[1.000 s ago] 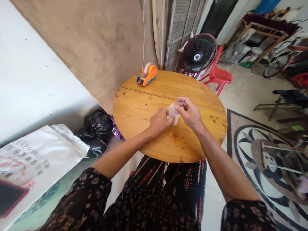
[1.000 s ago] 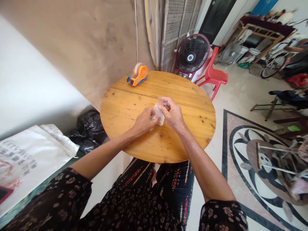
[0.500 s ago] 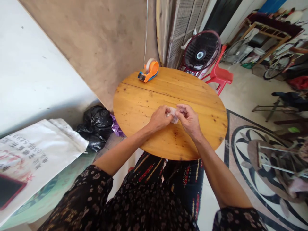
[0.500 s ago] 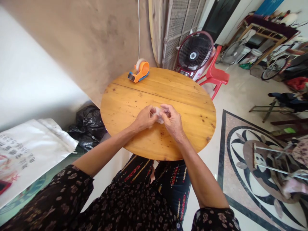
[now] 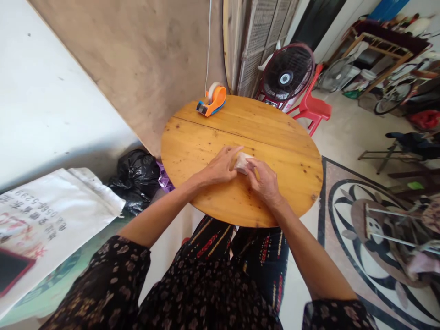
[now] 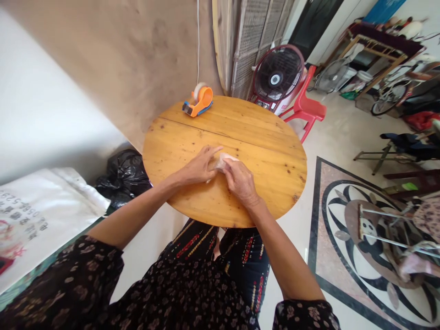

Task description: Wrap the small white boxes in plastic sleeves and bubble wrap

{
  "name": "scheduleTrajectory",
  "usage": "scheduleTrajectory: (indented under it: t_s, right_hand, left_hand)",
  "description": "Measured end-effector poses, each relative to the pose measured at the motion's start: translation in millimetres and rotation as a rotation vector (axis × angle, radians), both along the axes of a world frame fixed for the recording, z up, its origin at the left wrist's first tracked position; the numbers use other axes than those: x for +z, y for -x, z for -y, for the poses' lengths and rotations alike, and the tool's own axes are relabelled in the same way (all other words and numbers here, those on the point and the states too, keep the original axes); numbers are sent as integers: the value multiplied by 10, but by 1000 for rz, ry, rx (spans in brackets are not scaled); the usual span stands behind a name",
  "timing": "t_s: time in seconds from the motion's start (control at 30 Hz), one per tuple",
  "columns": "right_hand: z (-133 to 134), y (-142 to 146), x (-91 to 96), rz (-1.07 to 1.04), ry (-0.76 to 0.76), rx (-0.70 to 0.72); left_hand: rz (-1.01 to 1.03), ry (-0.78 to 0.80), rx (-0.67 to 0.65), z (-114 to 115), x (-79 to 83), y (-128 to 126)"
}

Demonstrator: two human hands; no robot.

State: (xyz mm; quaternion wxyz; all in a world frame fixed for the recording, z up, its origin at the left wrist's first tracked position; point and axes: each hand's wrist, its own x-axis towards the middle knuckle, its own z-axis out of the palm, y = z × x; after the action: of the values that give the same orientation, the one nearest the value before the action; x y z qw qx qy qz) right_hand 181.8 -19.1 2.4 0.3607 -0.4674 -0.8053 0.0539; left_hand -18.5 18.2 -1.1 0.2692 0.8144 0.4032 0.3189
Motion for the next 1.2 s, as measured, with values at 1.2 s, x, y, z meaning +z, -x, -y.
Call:
scheduleTrajectory:
  t_s: [1.2]
  right_hand:
    - [2, -252, -200, 229, -193, 35]
  left_hand:
    - [69, -233, -260, -220, -262, -13]
